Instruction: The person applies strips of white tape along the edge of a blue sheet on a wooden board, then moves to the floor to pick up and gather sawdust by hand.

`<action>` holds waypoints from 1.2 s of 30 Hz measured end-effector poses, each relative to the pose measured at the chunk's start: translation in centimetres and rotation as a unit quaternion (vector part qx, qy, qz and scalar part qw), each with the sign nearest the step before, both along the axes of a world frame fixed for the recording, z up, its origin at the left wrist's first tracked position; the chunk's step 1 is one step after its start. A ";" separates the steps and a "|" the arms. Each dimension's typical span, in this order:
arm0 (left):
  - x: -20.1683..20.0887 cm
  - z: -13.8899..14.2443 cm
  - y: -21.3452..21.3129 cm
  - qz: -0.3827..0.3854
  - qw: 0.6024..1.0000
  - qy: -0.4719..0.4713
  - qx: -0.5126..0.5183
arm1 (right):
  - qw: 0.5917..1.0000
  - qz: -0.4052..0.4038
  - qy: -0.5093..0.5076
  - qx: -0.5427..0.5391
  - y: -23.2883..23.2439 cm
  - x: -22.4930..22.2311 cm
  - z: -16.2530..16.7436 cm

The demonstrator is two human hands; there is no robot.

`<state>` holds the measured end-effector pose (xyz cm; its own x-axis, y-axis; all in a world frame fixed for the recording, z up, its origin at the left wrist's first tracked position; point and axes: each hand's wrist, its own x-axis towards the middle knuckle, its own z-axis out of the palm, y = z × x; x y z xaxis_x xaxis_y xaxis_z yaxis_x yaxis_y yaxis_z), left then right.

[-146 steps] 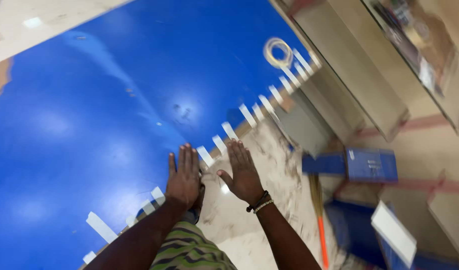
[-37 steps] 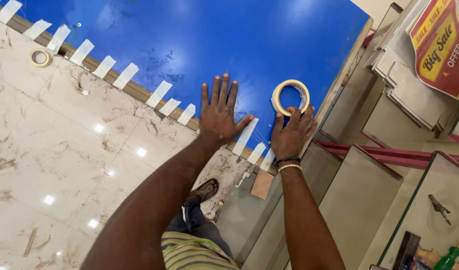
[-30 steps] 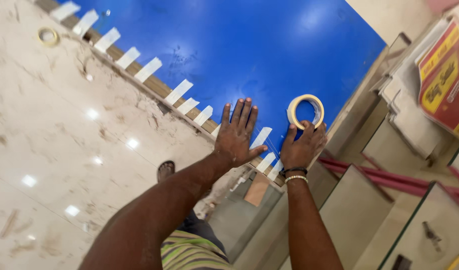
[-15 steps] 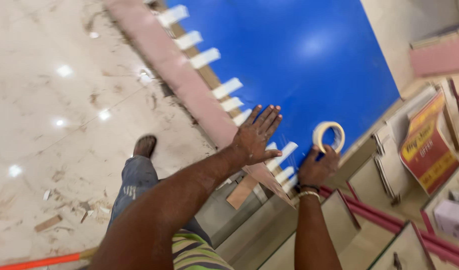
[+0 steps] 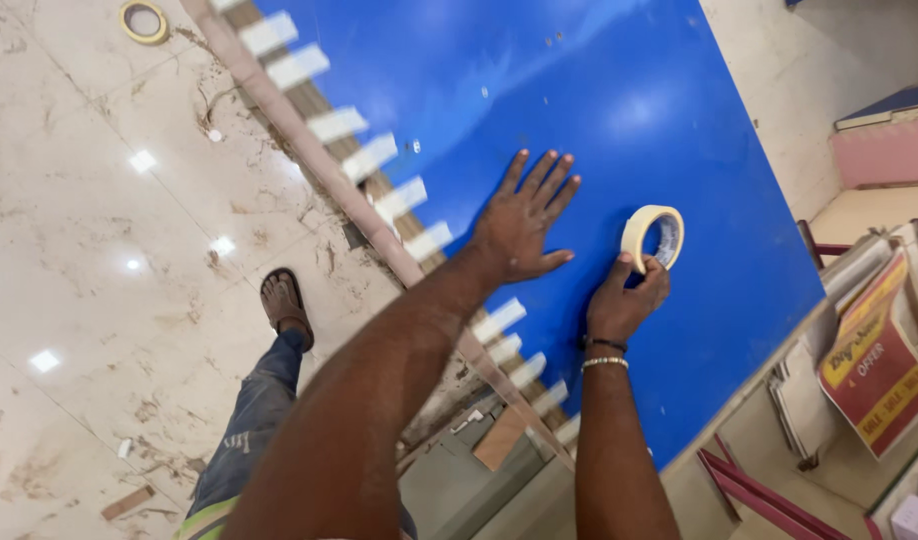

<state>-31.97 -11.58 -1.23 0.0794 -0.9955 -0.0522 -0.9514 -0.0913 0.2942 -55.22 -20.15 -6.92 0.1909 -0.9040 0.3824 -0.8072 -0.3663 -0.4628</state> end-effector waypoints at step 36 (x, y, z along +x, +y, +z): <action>38.9 -0.3 6.8 0.045 0.992 -0.085 0.077 | 0.995 -0.044 -0.087 0.011 -0.1 22.0 1.0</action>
<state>6.89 -4.81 -1.49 0.1889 -0.9653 -0.1806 -0.9719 -0.2101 0.1062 -33.23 -20.24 -5.91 0.0427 -0.9228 0.3829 -0.7427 -0.2856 -0.6056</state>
